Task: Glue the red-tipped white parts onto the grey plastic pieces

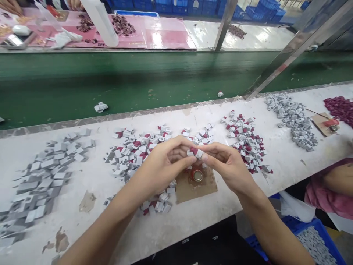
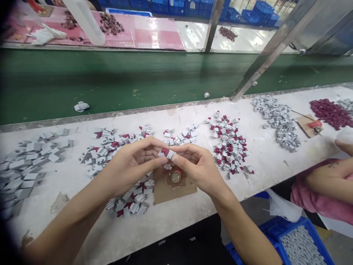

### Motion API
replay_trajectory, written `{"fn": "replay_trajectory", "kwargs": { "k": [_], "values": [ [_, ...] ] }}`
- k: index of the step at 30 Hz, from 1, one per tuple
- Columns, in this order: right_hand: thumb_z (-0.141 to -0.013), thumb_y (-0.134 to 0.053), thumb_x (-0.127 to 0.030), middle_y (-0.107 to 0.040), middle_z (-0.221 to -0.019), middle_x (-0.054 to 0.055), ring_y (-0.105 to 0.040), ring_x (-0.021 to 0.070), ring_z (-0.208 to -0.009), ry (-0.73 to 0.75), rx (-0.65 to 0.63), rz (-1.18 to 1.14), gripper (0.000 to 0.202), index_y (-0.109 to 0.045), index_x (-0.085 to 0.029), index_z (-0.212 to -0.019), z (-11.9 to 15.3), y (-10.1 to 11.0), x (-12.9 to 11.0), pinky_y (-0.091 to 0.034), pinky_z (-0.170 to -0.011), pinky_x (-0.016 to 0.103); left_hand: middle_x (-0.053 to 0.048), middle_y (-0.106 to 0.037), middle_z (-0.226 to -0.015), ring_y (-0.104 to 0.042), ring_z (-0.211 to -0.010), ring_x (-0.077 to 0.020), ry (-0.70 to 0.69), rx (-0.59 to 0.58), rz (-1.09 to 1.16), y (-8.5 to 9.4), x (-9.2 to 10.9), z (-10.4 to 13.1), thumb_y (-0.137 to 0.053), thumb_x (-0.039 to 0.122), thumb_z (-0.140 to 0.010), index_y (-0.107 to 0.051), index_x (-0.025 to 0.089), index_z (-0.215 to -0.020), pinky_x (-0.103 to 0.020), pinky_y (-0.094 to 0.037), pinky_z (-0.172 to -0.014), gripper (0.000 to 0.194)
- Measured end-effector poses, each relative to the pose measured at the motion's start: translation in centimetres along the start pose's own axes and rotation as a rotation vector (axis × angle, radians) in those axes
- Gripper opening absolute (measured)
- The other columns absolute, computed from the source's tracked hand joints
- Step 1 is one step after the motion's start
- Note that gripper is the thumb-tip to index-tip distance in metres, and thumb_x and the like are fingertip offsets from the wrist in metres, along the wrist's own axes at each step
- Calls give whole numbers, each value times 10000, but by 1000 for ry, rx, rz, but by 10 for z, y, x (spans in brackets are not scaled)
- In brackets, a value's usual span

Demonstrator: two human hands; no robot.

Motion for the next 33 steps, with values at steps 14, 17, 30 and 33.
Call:
{"fn": "replay_trajectory", "kwargs": {
  "k": [14, 17, 30, 33],
  "values": [
    [-946, -702, -198, -885, -1227, 149, -802, 322, -977, 67, 517, 1034, 277, -901, -202, -1139, -88, 157, -33, -642, -1061, 556, 25, -747, -821, -743, -860, -183, 181, 687, -303, 194, -24, -105, -857, 197, -986, -755, 155, -980, -455, -662, -1058, 110],
    [-993, -719, -227, -880, -1198, 129, -799, 309, -977, 55, 497, 1088, 277, -888, -200, -1211, -137, 150, -30, -633, -1054, 518, -31, -811, -1055, -788, -1024, -220, 290, 705, -285, 212, -41, -121, -839, 241, -1067, -781, 122, -1150, -445, -679, -1063, 156],
    [-842, -763, -143, -851, -1113, 174, -798, 390, -1124, 39, 440, 983, 239, -844, -175, -1065, -224, 76, -29, -617, -1093, 536, -149, -745, -1516, -777, -1289, -321, 465, 666, -361, 226, -66, -102, -810, 435, -1124, -729, 193, -1501, -549, -700, -1082, 456],
    [-867, -804, -222, -886, -1044, 151, -851, 351, -953, 37, 318, 877, 240, -870, -191, -1096, -180, 56, -31, -685, -902, 486, -151, -748, -1513, -779, -1282, -314, 440, 657, -362, 229, -71, -100, -809, 429, -1125, -735, 194, -1490, -541, -700, -1082, 441]
  ]
}}
Point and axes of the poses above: each hand's wrist, its own z-axis away from the middle knuckle, its own y-axis out of the back of the hand, x = y × z, the point moved 8 cm from there along -z, towards the middle knuckle
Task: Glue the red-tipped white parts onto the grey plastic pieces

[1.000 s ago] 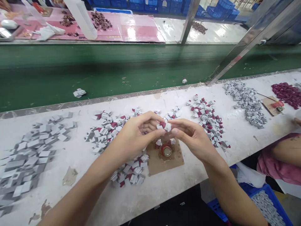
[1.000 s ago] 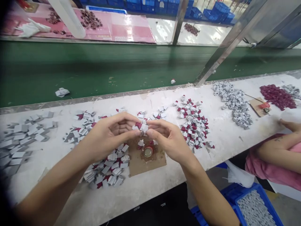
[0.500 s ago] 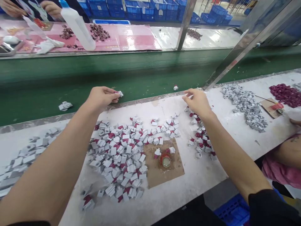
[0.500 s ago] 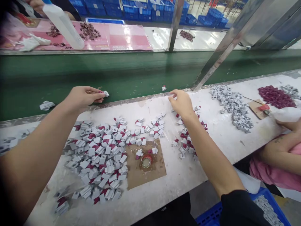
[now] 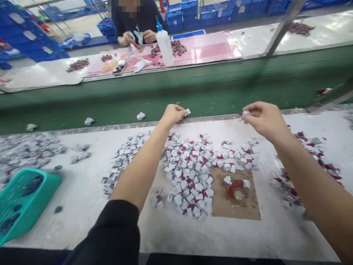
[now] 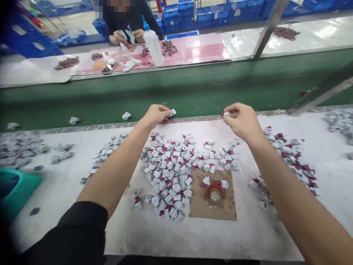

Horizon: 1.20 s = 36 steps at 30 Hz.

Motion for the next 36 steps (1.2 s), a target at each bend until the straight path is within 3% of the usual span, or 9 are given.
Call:
{"fn": "replay_trajectory", "kwargs": {
  "k": [3, 7, 14, 19, 24, 27, 30, 33, 36],
  "values": [
    [-871, -900, -387, -902, -932, 118, -866, 341, -824, 22, -120, -132, 278, -915, -243, -1108, 55, 2, -3, -699, -722, 441, -149, -748, -1512, -779, -1281, -314, -46, -18, 14, 3, -1, -2, -808, 429, -1125, -734, 196, -1492, -543, -701, -1080, 441],
    [-842, -971, -657, -872, -776, 105, -852, 337, -715, -4, -215, -304, 484, -946, -264, -1124, 117, 1, 4, -718, -658, 433, -146, -752, -1503, -782, -1276, -314, -103, -85, 36, 8, -2, 2, -811, 430, -1123, -733, 192, -1491, -544, -702, -1076, 445],
    [-746, -1018, -755, -867, -767, 101, -858, 336, -720, -173, -82, -392, 503, -974, -323, -998, 181, 18, 31, -734, -624, 378, -146, -753, -1499, -783, -1269, -312, -138, -89, 6, 24, -11, 4, -810, 433, -1124, -732, 192, -1492, -540, -705, -1069, 446],
    [-614, -1064, -775, -939, -1029, 148, -911, 375, -880, -285, -12, -474, 577, -990, -337, -982, 213, 23, 43, -774, -672, 345, -150, -737, -1538, -770, -1310, -323, -147, 98, -135, 42, -8, 11, -808, 436, -1125, -731, 203, -1502, -558, -693, -1101, 451],
    [-614, -1065, -743, -941, -1116, 158, -917, 409, -891, -382, 14, -457, 623, -982, -343, -1084, 247, 20, 71, -795, -682, 388, -160, -699, -1583, -649, -1506, -359, -192, 298, -316, 61, -28, 73, -792, 294, -1092, -724, 211, -1530, -580, -539, -1308, 450],
    [-706, -1024, -739, -914, -946, 145, -871, 385, -745, -392, -10, -452, 593, -964, -352, -1152, 263, 19, 89, -788, -640, 448, -206, -690, -1509, -583, -1533, -408, -175, 401, -399, 84, -61, 126, -716, 201, -1039, -754, 196, -1479, -564, -424, -1383, 441],
    [-725, -1032, -702, -848, -770, 115, -788, 353, -607, -397, -37, -519, 531, -958, -365, -1128, 271, 19, 95, -748, -557, 464, -264, -648, -1491, -538, -1504, -530, -71, 536, -463, 118, -101, 168, -675, 248, -1008, -770, 185, -1415, -707, -418, -1321, 422],
    [-718, -1050, -692, -844, -749, 112, -806, 329, -619, -397, -21, -597, 468, -960, -369, -1044, 268, 20, 84, -723, -538, 392, -252, -703, -1400, -574, -1443, -552, -19, 568, -500, 140, -124, 183, -668, 264, -985, -816, 224, -1248, -723, -469, -1256, 305],
    [-730, -1074, -690, -847, -734, 96, -845, 306, -647, -362, -7, -678, 431, -947, -350, -961, 260, 20, 64, -745, -605, 364, -218, -765, -1262, -661, -1358, -505, -38, 545, -491, 147, -125, 183, -675, 249, -945, -798, 244, -1010, -659, -524, -1244, 139]
  ]
}}
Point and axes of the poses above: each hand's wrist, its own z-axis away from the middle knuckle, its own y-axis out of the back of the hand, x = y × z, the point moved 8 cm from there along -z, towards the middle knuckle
